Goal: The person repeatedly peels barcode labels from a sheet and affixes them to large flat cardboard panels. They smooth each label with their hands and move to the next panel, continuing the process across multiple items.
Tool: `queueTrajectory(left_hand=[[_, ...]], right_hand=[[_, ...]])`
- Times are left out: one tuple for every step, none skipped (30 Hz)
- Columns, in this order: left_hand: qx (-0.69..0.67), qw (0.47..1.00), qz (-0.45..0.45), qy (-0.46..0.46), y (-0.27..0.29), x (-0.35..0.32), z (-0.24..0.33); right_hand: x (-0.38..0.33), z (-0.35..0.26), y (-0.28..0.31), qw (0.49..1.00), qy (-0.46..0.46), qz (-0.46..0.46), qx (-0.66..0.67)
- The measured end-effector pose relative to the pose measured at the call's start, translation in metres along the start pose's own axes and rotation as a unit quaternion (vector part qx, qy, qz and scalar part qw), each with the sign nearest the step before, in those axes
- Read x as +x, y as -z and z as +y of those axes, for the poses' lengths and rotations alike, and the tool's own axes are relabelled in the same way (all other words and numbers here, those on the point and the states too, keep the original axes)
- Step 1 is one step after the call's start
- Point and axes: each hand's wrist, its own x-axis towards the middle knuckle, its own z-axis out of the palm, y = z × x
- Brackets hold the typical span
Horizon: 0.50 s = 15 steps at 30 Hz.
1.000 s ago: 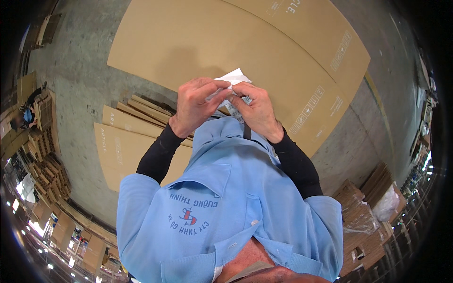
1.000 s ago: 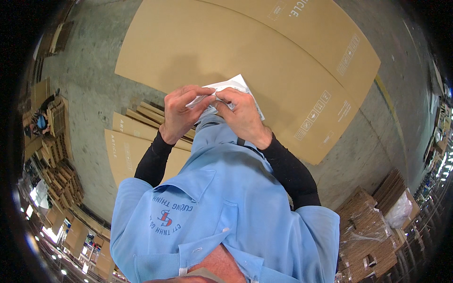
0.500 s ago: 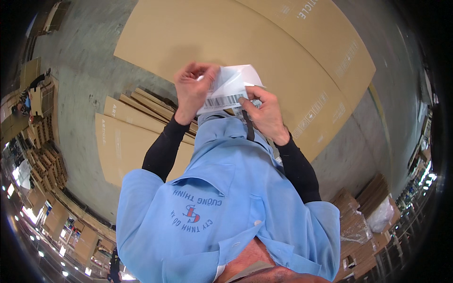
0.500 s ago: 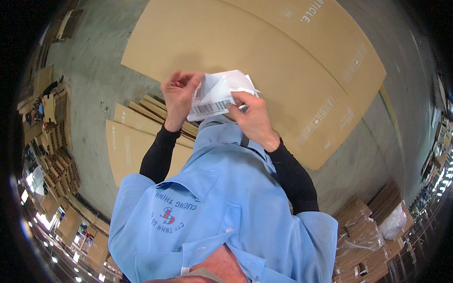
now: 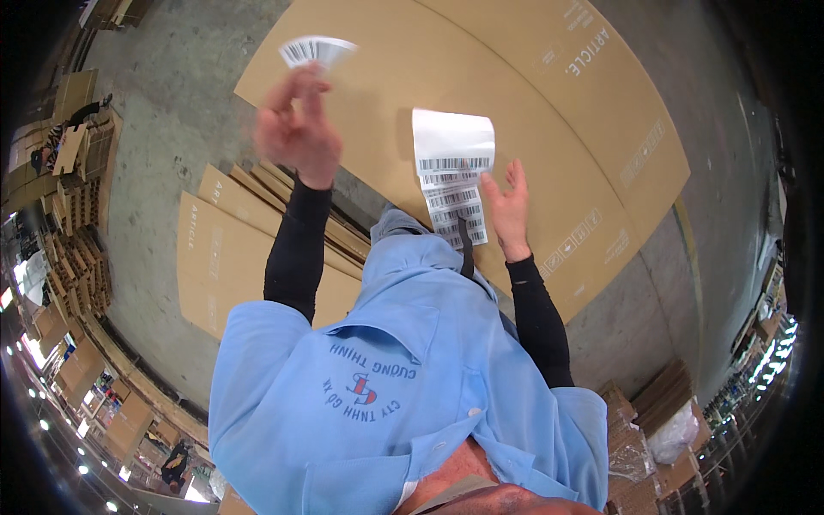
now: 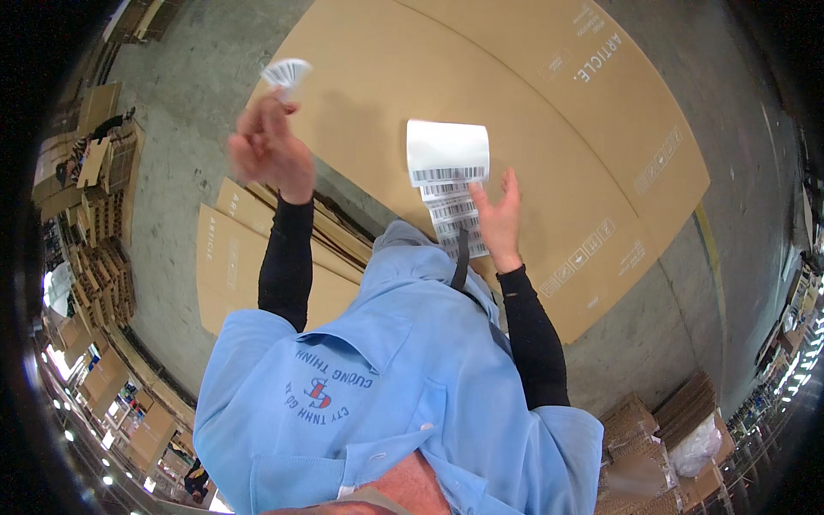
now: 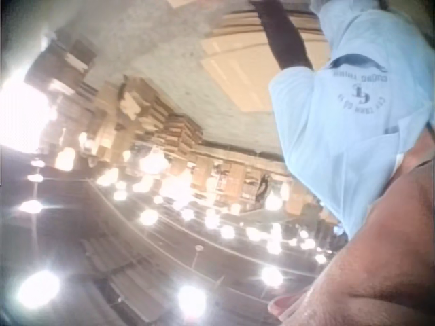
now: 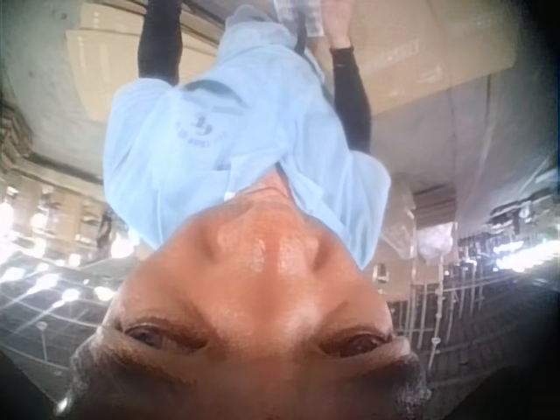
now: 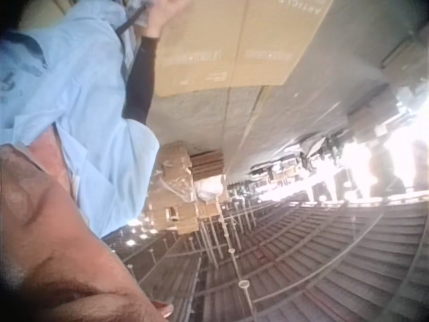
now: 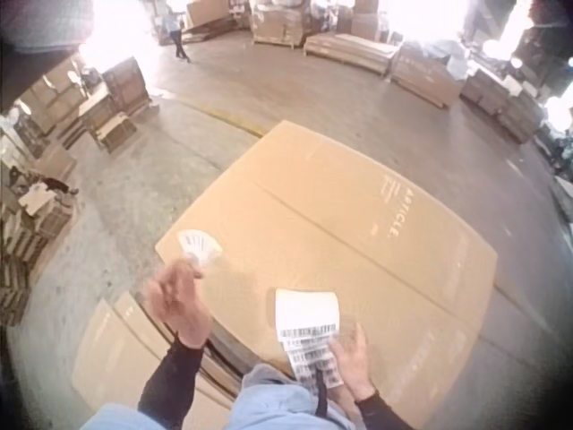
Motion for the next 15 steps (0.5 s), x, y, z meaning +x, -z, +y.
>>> queueTrajectory(left_hand=[[0.047,0.99,-0.08,-0.101,-0.001,-0.005,0.008],[0.092,0.962,-0.161,-0.199,-0.002,-0.011,0.015],[0.045,0.949,-0.216,-0.224,-0.005,-0.018,0.02],[0.002,0.932,-0.271,-0.242,-0.009,-0.025,0.026],[-0.024,0.925,-0.294,-0.24,-0.013,-0.034,0.03],[-0.043,0.918,-0.318,-0.232,-0.017,-0.043,0.035],[-0.064,0.911,-0.341,-0.223,-0.019,-0.05,0.039],[-0.066,0.903,-0.364,-0.22,-0.019,-0.056,0.043],[-0.077,0.901,-0.376,-0.202,-0.019,-0.062,0.045],[-0.082,0.898,-0.388,-0.19,-0.019,-0.066,0.048],[-0.087,0.895,-0.399,-0.18,-0.017,-0.07,0.049],[-0.105,0.898,-0.391,-0.172,-0.019,-0.074,0.049],[-0.115,0.892,-0.402,-0.171,-0.018,-0.077,0.049],[-0.121,0.885,-0.416,-0.17,-0.019,-0.08,0.049],[-0.126,0.881,-0.424,-0.168,-0.019,-0.082,0.048]], right_hand=[[0.003,-0.005,0.0,0.997,-0.031,-0.023,0.074],[0.007,-0.013,0.01,0.961,-0.133,-0.105,0.218],[0.009,-0.023,0.019,0.886,-0.226,-0.178,0.364],[0.01,-0.034,0.025,0.858,-0.228,-0.239,0.395],[0.014,-0.045,0.028,0.823,-0.221,-0.295,0.433],[0.017,-0.055,0.029,0.773,-0.202,-0.357,0.484],[0.019,-0.065,0.03,0.79,-0.198,-0.335,0.474],[0.021,-0.074,0.03,0.795,-0.183,-0.322,0.479],[0.021,-0.081,0.031,0.8,-0.167,-0.312,0.484],[0.02,-0.087,0.034,0.811,-0.137,-0.293,0.488],[0.019,-0.091,0.036,0.83,-0.118,-0.29,0.462],[0.019,-0.094,0.039,0.849,-0.1,-0.286,0.433],[0.018,-0.095,0.041,0.862,-0.068,-0.293,0.408],[0.019,-0.094,0.043,0.862,-0.109,-0.294,0.398],[0.02,-0.092,0.046,0.857,-0.136,-0.305,0.393]])
